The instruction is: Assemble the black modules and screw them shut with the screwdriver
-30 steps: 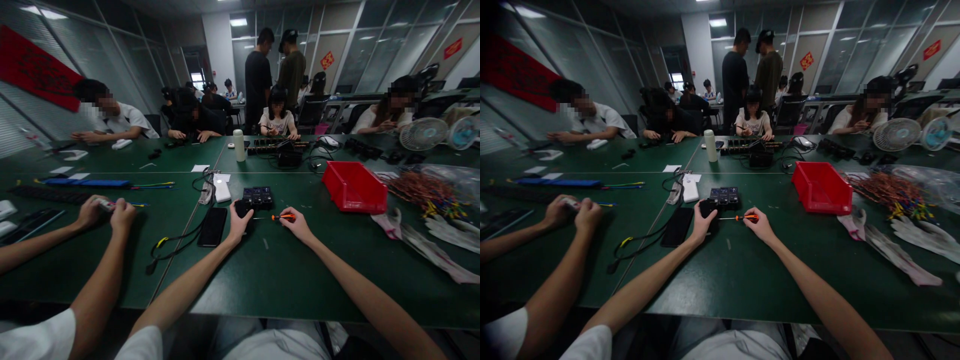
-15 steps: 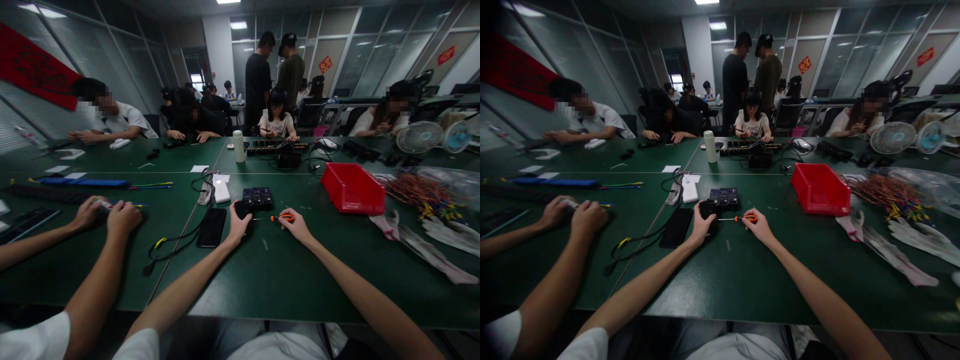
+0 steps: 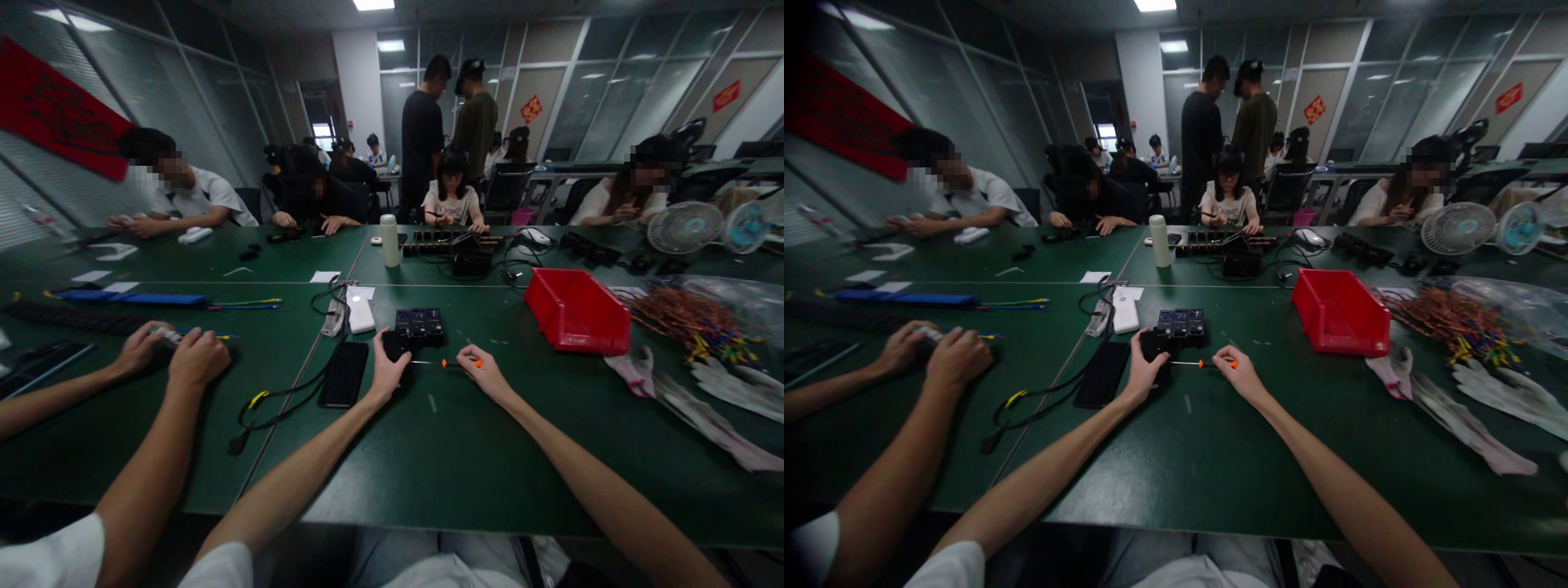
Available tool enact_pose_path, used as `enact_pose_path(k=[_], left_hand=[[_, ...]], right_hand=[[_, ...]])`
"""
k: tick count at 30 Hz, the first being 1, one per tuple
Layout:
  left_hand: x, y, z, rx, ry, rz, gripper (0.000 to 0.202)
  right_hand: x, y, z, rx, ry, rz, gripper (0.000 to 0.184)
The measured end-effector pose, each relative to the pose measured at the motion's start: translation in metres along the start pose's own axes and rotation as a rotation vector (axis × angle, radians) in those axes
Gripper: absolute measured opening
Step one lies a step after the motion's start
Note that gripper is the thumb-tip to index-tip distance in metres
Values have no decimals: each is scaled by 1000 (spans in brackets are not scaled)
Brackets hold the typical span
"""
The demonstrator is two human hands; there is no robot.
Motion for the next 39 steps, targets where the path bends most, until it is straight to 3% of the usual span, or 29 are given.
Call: enact_pose_path(k=[6, 15, 19, 25, 28, 34, 39], left_hand=[[-1, 1, 3, -1, -13, 5, 61], [-1, 1, 8, -12, -7, 16, 63], [-1, -2, 14, 121, 90, 88, 61], [5, -16, 8, 364, 237, 222, 70], [6, -17, 8, 430, 282, 207, 70], [2, -14, 18, 484, 373, 183, 48], [-1, -18, 19, 602, 445, 239, 56]], right_hand=[[1, 4, 11, 164, 111, -36, 21], [4, 5, 16, 160, 162, -21, 19], [3, 7, 10, 88, 115, -27, 22], [-3, 7, -16, -238, -77, -47, 29], [-4, 4, -19, -319, -115, -6, 34], [-5, 1, -12, -157, -100, 95, 38], [-5, 2, -7, -43, -60, 108, 34]])
Point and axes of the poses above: each hand's wrist, its own x-axis away from the middle knuckle, its own y-axis out of the back of the hand, z = x × y, the point moved 6 cm from there along -x, towards the middle knuckle, and after that the axes turned 11 degrees about x, right-handed, at the moved point
